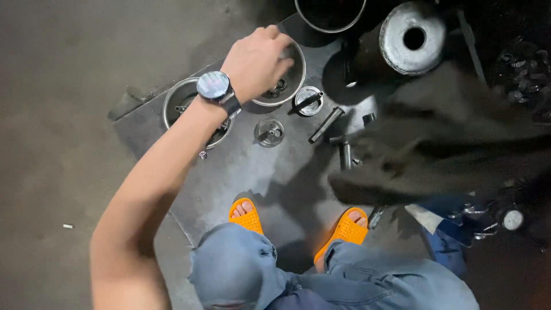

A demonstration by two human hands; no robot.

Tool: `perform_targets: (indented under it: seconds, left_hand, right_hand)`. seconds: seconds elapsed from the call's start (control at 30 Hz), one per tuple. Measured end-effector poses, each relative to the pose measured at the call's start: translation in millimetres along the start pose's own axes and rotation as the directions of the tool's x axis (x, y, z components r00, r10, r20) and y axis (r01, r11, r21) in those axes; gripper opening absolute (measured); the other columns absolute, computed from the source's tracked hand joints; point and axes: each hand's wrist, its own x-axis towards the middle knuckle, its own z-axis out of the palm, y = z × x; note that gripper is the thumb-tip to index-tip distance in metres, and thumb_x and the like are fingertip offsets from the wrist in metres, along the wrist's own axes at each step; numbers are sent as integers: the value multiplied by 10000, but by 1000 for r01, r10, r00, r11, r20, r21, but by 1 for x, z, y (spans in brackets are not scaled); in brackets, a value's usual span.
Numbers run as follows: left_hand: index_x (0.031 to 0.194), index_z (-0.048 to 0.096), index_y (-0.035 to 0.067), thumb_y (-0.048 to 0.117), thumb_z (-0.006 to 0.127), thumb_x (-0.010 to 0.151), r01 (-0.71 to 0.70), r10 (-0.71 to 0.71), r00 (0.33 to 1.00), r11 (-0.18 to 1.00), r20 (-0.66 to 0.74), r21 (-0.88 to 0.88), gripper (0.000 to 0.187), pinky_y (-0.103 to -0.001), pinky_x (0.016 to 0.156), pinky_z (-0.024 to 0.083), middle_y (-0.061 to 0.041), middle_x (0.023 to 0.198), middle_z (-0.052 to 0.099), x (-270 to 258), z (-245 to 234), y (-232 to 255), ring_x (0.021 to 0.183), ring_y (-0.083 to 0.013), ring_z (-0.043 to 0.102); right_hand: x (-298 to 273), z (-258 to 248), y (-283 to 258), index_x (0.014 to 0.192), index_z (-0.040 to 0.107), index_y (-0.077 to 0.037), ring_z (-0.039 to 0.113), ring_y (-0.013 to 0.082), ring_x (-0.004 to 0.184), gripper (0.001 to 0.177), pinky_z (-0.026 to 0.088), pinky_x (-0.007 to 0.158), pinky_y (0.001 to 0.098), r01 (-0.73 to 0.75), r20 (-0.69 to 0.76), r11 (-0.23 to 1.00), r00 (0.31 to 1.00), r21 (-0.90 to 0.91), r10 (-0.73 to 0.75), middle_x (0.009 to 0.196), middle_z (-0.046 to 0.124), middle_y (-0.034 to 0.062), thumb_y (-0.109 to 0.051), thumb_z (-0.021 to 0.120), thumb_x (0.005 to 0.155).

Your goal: The person cleans various metal parts on a workbench using a dark cloth. They wipe cylindrical rods, a wrench, and other small components, placing some into metal bowls. The person also uses a piece of glass to rub the surface of a wrench.

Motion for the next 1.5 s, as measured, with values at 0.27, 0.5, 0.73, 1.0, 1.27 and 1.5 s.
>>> perform_targets:
  seconds: [0.27, 0.5, 0.73, 1.0, 1.27, 1.5]
  left_hand:
    - [750, 594, -17, 165, 591, 801, 593, -599, 800, 777, 39, -212, 189, -500, 630, 445, -235, 776, 622, -8, 178, -92, 760, -432, 575]
    - [835, 561, -6, 274, 525, 852, 854, -818, 518, 480, 249, -199, 282, -526, 671, 441, -249, 960, 589, 19, 212, -107, 849, -475, 554]
    - [745, 686, 89, 270, 753, 652, 733, -824, 567, 508, -7, -453, 215, -349, 599, 453, -67, 719, 674, 22, 183, -71, 662, -215, 614]
    - [705, 653, 110, 119, 826, 646, 254, -563, 777, 690, -282, -678, 183, -225, 540, 422, -4, 700, 615, -11, 55, 36, 597, -79, 513]
    - [766, 667, 82, 68, 803, 671, 66, -395, 861, 713, -322, -698, 167, -220, 588, 445, -16, 717, 608, -30, 24, 75, 651, -103, 512]
    - [782, 621, 47, 118, 792, 705, 11, -277, 901, 786, -335, -619, 199, -242, 586, 404, -20, 686, 581, -49, 45, 74, 629, -125, 462]
  right_hand:
    - [22, -9, -196, 1081, 626, 40, 560, 177, 1070, 393, 401, 926, 279, -892, 929, 373, 333, 255, 163, 1127, 616, 164, -263, 573, 836]
    - [-52, -9, -101, 1036, 648, 16, 580, 275, 917, 360, 412, 779, 407, -935, 872, 324, 273, 142, 407, 1007, 641, 154, -269, 620, 818]
    - [-65, 0, -187, 1064, 595, 58, 564, 233, 946, 439, 454, 768, 375, -995, 908, 52, 101, 88, 406, 1055, 632, 176, -135, 727, 692]
    - [-54, -11, -198, 843, 647, 42, 561, 146, 732, 201, 458, 691, 322, -690, 510, 420, 721, 589, 469, 810, 638, 84, -151, 699, 862]
    - [-8, -52, -209, 1045, 582, 8, 596, 192, 892, 279, 521, 773, 287, -717, 741, -319, 401, 620, 538, 1016, 613, 91, -90, 632, 788]
    - [-97, 30, -201, 925, 575, -155, 577, 122, 899, 212, 459, 840, 232, -476, 763, -600, 469, 643, 445, 901, 586, 28, -268, 409, 993]
